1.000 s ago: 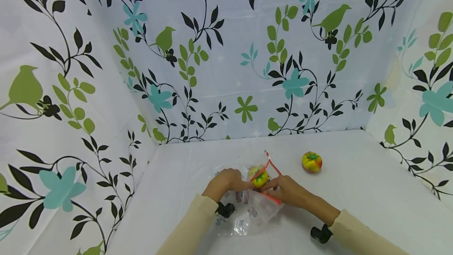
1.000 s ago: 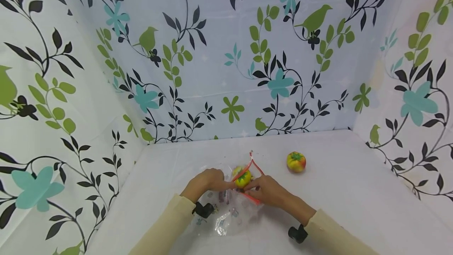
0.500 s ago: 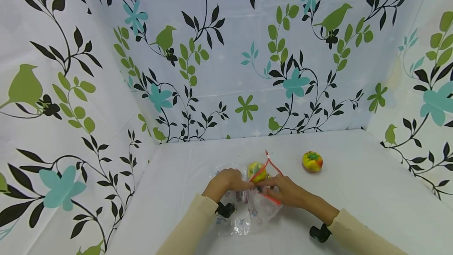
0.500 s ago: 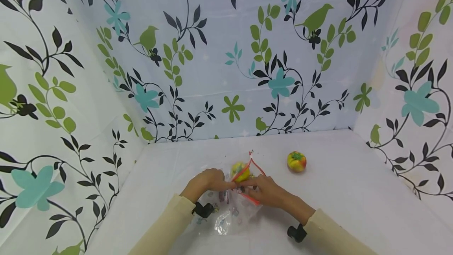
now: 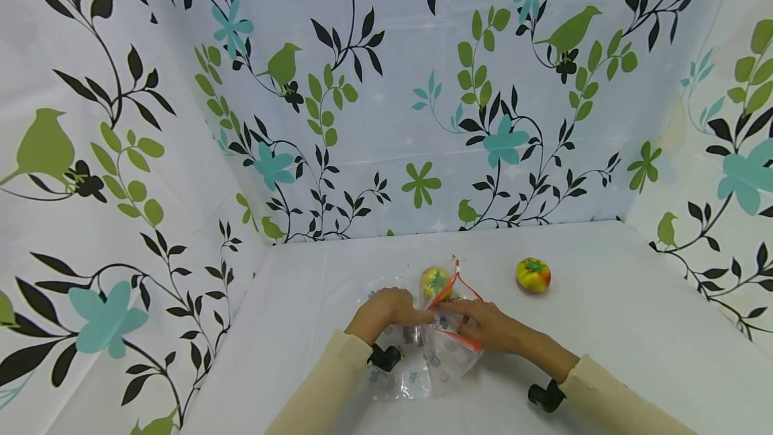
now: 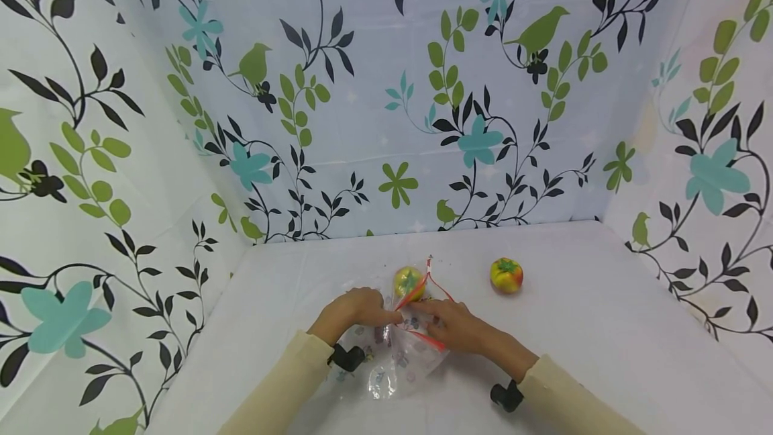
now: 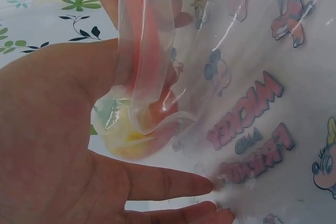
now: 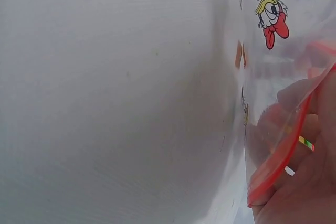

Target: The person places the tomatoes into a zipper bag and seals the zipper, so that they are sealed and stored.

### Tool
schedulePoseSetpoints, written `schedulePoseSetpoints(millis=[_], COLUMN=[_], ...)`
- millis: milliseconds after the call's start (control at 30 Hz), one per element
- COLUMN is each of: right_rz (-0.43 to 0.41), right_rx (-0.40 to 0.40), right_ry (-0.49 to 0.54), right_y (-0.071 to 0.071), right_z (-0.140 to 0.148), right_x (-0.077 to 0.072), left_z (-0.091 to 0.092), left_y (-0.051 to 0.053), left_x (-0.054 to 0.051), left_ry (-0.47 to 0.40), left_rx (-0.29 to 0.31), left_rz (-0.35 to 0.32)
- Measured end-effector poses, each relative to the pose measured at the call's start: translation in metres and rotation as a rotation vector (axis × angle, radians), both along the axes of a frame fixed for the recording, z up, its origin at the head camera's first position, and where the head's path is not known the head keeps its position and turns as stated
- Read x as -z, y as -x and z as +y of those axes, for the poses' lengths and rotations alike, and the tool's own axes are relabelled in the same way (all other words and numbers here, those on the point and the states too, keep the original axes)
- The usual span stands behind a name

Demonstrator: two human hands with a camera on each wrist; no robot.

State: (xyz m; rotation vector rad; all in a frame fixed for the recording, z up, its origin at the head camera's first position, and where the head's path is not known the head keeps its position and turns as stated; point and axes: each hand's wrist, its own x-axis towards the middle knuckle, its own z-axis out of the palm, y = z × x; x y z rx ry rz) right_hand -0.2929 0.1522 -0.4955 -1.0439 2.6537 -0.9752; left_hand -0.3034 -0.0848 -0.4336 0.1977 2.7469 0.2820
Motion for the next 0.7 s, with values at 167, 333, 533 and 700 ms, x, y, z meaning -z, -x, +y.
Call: schedulePoseSetpoints(millis=[167, 333, 533, 700], right_rz=[-0.014, -0.038, -0.049, -0.06], right_rx=[0.002, 0.012, 0.027, 0.033], right_ry=[-0.002, 0.009, 0.024, 0.054], right_y=[-0.0002, 0.0002, -0.0008, -0.0019], right_z=[0.001, 0.0019, 0.0037, 0.006], right_x=[-0.0016, -0.003, -0.0038, -0.0077], left_z=[-0.0003, -0.0014, -0.002, -0.001], left_y=[0.0002, 0.0006, 0.0015, 0.0028], left_x=[0.0, 0.0011, 0.0017, 0.0021], left_ry=[0.003, 0.011, 0.014, 0.027], left_rx=[0.009, 0.025, 0.029, 0.03], left_rz=[-0.001, 0.008, 0.012, 0.014])
